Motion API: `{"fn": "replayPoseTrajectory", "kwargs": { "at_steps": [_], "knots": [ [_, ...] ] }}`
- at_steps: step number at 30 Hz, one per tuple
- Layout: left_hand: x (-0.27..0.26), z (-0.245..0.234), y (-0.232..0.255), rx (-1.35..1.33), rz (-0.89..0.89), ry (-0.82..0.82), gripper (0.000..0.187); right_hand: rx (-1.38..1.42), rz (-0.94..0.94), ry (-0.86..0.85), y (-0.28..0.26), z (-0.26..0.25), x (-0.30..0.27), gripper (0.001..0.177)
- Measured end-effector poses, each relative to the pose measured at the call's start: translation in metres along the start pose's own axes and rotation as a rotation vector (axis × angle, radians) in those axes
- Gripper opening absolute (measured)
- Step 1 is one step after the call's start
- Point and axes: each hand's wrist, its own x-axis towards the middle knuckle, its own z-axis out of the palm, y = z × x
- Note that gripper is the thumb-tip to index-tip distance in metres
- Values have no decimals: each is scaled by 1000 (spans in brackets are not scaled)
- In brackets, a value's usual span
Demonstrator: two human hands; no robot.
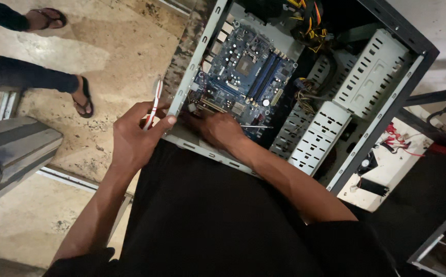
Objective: The person removes a CPU fan from a computer case using a screwdriver. They then use the screwdriver to unscrew and remove the motherboard from the case, detaching it from the chassis.
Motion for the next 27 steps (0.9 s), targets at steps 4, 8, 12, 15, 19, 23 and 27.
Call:
{"fn": "replayPoseTrajectory", "kwargs": {
  "at_steps": [4, 8, 12, 15, 19, 23, 27],
  "knots": [
    [1, -1, 0, -5, 31, 5, 37, -294, 5, 14, -1, 20, -7, 25],
    [5, -2, 1, -34, 29, -25, 35, -314, -59, -10, 15, 36, -21, 18],
    [1, -2, 5, -54, 8, -16, 34, -258, -140, 16, 33, 95, -23, 13],
    [2, -2, 1, -67, 41, -13, 36, -252, -222, 64, 41, 136, -21, 13],
    [2, 0, -5, -37, 68, -12, 36, -180, -292, 141, 5, 10, 8, 12],
    [0, 0, -2, -42, 61, 2, 33, -256, -315, 225, 9, 15, 3, 20],
    [-2, -3, -3, -89, 59, -9, 32, -273, -292, 240, 16, 46, 2, 24]
  ]
}}
